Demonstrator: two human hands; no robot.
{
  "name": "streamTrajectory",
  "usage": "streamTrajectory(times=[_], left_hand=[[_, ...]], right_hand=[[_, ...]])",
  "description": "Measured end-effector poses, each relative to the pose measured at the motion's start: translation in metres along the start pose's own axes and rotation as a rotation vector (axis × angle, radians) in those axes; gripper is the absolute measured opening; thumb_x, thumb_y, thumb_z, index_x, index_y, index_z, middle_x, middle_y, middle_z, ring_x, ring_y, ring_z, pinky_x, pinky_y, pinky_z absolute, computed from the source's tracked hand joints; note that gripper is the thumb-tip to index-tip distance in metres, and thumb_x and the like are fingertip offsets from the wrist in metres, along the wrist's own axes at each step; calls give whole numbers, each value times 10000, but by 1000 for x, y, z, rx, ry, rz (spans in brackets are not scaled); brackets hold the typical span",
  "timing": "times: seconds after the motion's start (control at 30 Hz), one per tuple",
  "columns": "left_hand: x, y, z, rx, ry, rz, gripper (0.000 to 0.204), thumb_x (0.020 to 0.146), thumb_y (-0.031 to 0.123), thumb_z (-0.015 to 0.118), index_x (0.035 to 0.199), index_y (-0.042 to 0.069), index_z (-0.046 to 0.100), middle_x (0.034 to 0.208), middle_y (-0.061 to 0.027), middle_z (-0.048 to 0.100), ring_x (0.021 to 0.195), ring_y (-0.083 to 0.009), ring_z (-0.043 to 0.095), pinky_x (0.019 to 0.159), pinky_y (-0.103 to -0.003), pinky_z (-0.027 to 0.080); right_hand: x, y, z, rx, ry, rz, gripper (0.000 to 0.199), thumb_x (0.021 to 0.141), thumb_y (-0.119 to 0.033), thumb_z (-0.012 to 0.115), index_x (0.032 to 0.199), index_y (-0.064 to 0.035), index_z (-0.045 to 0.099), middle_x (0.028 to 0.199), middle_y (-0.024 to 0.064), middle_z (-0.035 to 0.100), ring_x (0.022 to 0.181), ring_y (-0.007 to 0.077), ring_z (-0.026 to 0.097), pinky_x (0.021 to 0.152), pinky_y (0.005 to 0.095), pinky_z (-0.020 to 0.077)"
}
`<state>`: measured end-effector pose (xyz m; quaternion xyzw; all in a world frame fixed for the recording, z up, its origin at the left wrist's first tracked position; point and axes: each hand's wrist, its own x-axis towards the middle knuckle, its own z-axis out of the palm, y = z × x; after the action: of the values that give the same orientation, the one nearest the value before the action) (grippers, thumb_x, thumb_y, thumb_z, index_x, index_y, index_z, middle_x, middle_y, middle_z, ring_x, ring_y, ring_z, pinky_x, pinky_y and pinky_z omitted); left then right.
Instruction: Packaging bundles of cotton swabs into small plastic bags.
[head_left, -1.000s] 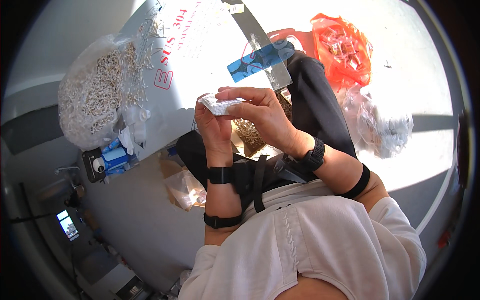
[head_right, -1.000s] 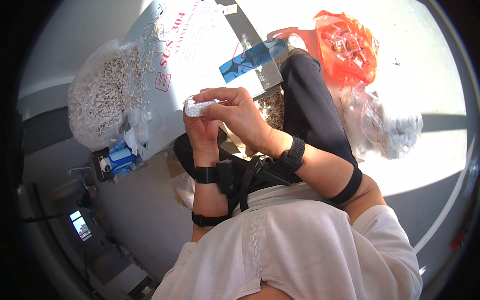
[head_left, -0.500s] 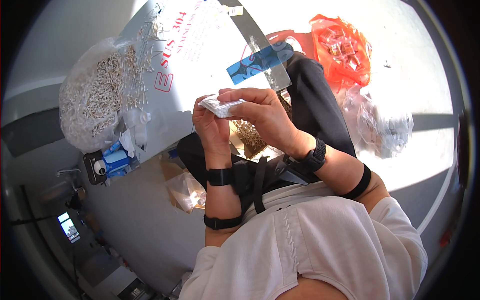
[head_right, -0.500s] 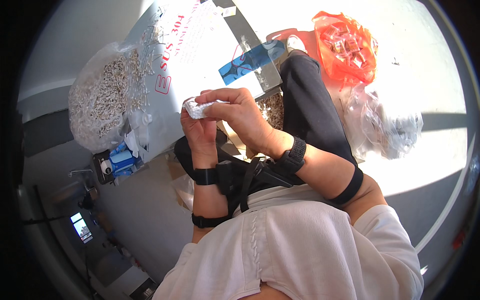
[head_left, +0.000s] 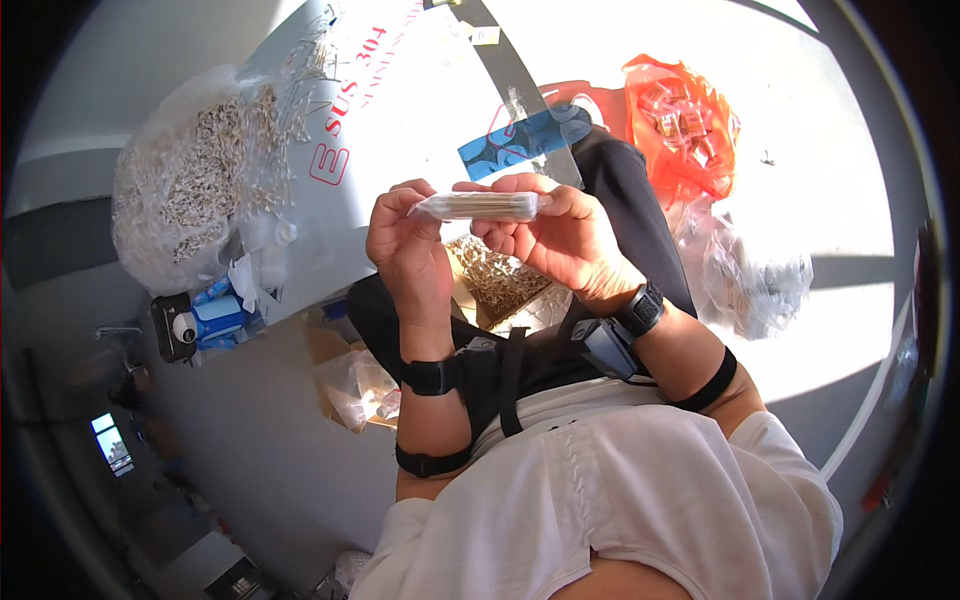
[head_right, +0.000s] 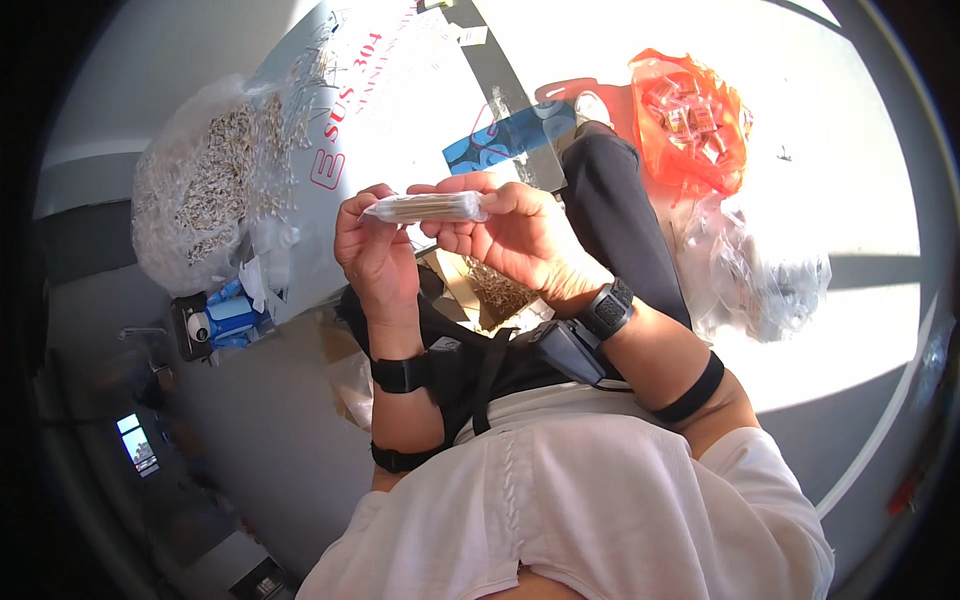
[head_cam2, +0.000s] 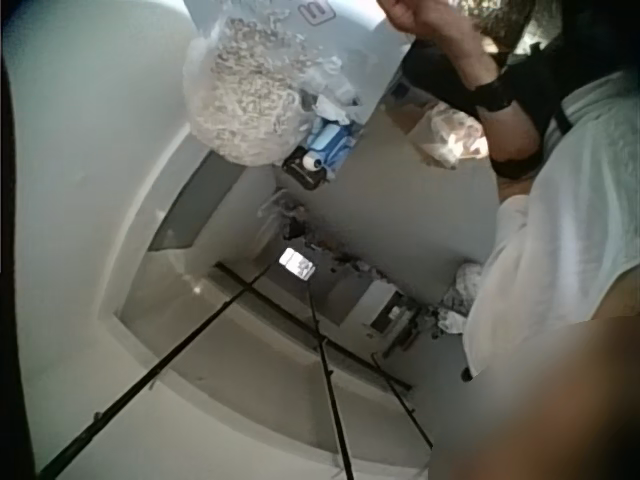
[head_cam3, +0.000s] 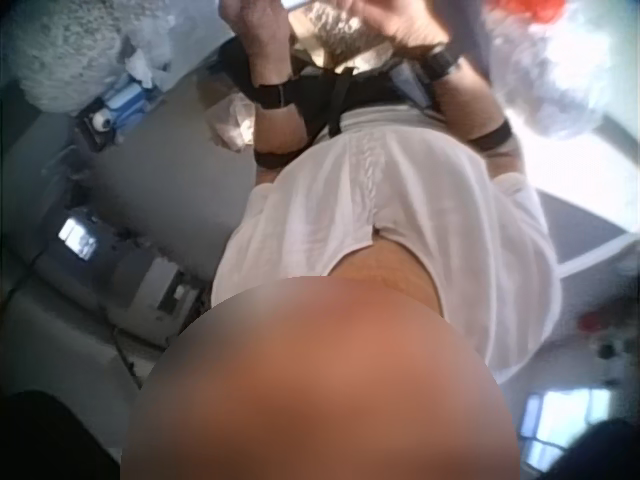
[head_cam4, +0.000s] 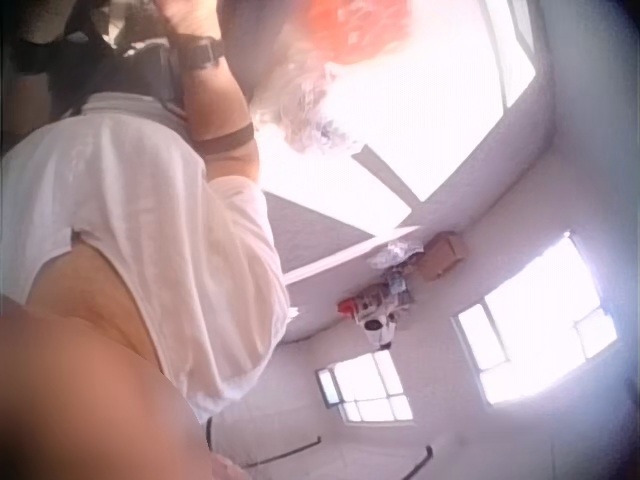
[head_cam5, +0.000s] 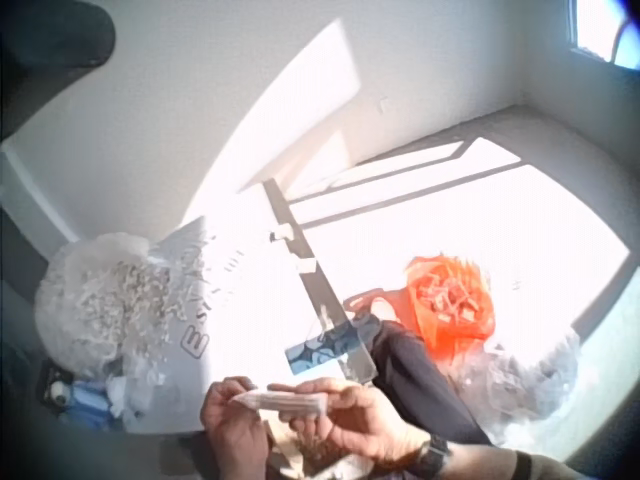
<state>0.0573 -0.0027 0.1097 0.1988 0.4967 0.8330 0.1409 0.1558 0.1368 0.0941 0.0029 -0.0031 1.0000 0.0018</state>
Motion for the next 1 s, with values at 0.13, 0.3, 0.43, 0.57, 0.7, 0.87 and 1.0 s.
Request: streamTrajectory(times=[0.13,0.3,0.43,0.57,0.7,0.87,1.0], left_hand=[[0,18,20,210,-98,90,158,817,-20,645,936,23,550,937,-108,623,847,-142,565,809,-278,457],[-4,37,39,275,-168,158,145,805,-83,642,870,6,548,889,-112,637,818,-135,594,750,-253,494],[-5,50,52,395,-291,280,159,784,-95,652,836,5,540,873,-110,640,800,-146,607,732,-261,501],[-5,60,69,514,-305,350,188,715,-129,644,792,14,548,828,-86,646,737,-177,611,680,-270,499],[-2,60,73,648,-379,516,203,696,-130,615,844,7,601,833,-98,639,733,-226,602,655,-302,497],[-1,57,78,665,-392,558,229,700,-126,600,889,1,620,846,-99,634,724,-238,592,650,-315,499],[-4,59,78,656,-376,529,216,707,-113,599,889,1,618,843,-100,629,726,-253,585,650,-324,497]], right_hand=[[1,0,-16,318,-162,78,414,760,-115,567,1110,102,529,1303,305,433,1034,403,526,886,432,482],[-8,0,-18,397,-248,58,362,744,-177,622,1043,27,614,1330,307,424,1040,393,502,838,410,478],[-13,-1,-22,384,-268,41,359,764,-250,657,1022,-3,629,1331,291,432,1046,400,507,806,409,485],[-13,-3,-23,431,-389,62,327,788,-279,659,994,-28,616,1290,256,464,1022,391,526,747,399,514],[-15,-3,-12,440,-329,20,277,785,-256,661,958,-45,612,1172,193,536,1022,354,547,722,376,533],[-19,-7,-21,406,-173,-16,237,767,-235,653,910,-48,627,1075,186,560,987,354,570,633,377,590],[-21,-9,-34,415,-124,-23,237,750,-223,659,893,-36,633,1075,185,553,969,367,581,645,399,598]])
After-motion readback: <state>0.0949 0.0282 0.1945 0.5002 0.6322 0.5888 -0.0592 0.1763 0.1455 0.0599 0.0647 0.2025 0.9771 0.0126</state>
